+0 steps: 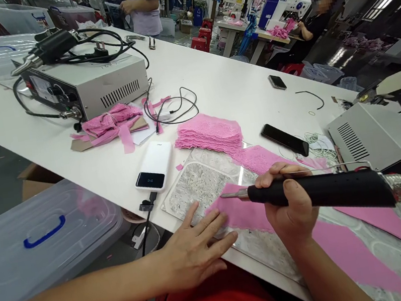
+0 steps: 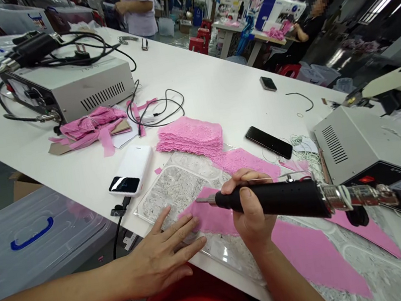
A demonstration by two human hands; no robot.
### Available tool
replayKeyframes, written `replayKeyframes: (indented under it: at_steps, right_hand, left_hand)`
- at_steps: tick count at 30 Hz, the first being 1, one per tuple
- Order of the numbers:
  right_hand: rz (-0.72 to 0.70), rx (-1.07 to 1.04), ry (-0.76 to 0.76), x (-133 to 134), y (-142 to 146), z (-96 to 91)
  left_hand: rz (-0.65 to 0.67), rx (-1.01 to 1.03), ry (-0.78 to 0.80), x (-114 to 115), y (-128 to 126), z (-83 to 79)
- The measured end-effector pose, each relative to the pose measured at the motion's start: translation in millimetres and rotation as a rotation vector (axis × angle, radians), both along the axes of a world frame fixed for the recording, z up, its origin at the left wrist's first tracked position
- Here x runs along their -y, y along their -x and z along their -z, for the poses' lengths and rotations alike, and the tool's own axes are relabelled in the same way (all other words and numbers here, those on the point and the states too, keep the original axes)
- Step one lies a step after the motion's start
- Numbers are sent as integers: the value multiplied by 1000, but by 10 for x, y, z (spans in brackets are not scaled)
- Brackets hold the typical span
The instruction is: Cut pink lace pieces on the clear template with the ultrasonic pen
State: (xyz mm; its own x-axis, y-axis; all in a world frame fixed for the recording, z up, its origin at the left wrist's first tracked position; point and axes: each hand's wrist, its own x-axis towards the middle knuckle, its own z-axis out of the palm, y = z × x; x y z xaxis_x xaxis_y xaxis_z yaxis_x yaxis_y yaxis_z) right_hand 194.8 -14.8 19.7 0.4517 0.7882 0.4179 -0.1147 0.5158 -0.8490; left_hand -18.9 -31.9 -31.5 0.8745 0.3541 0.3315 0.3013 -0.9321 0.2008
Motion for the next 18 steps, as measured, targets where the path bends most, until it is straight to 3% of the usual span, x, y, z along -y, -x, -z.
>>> replayKeyframes:
  at_steps: [18]
  right_hand:
    - [7, -9, 30, 57, 36, -48]
  left_hand:
    - [-31, 28, -55, 46, -14, 8]
